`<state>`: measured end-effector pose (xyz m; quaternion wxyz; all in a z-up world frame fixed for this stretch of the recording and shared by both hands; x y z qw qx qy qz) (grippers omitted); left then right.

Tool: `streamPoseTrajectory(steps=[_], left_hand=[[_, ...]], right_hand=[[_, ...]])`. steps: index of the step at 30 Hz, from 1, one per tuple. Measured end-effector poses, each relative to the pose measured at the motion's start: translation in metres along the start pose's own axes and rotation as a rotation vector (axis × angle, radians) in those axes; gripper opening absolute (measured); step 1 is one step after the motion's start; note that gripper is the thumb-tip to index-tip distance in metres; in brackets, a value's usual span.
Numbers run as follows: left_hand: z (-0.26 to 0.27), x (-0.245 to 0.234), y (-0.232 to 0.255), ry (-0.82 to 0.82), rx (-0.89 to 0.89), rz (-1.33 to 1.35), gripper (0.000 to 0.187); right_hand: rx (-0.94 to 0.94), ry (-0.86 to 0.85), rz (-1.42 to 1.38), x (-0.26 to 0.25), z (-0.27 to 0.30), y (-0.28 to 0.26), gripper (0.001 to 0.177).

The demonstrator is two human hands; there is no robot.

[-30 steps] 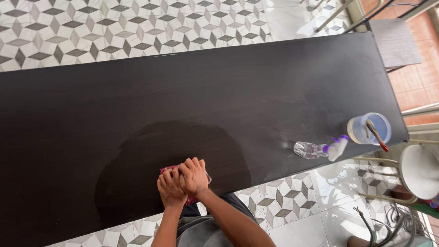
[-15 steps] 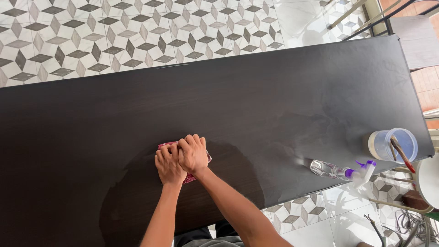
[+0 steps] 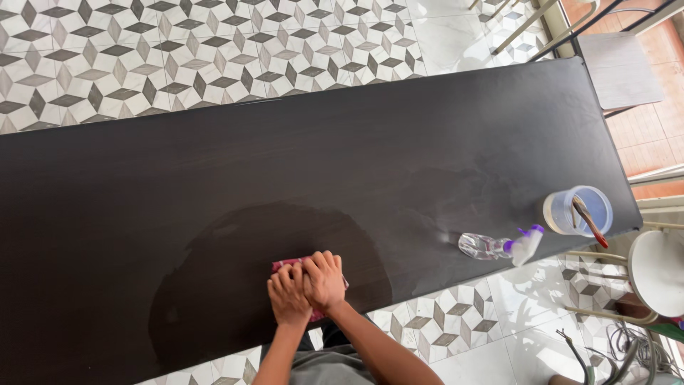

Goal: The person wipes a black table surface with a red cloth, then uses brushes to apply a liquid from a plastic container to a glass pane placed on the table, and finishes by wiping the pane with the cloth.

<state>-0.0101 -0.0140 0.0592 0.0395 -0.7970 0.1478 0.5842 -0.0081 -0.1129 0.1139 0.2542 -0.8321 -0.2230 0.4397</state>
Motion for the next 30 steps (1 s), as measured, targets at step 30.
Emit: streamPoseTrajectory(steps=[30], left_hand=[[-0.105,0.057,0.039,-0.129,-0.034,0.056,0.039]], right_hand=[[0.096,0.024,0.089,0.027,-0.084,0.087,0.006]])
Point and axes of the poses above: each hand's wrist, its own z-axis away from the middle knuckle, its own x-axis out of the palm, y = z × x, the point moved 5 cm from there along -z, towards the middle knuckle, and after that the axes turned 14 degrees about y, right-handed, at the moved point
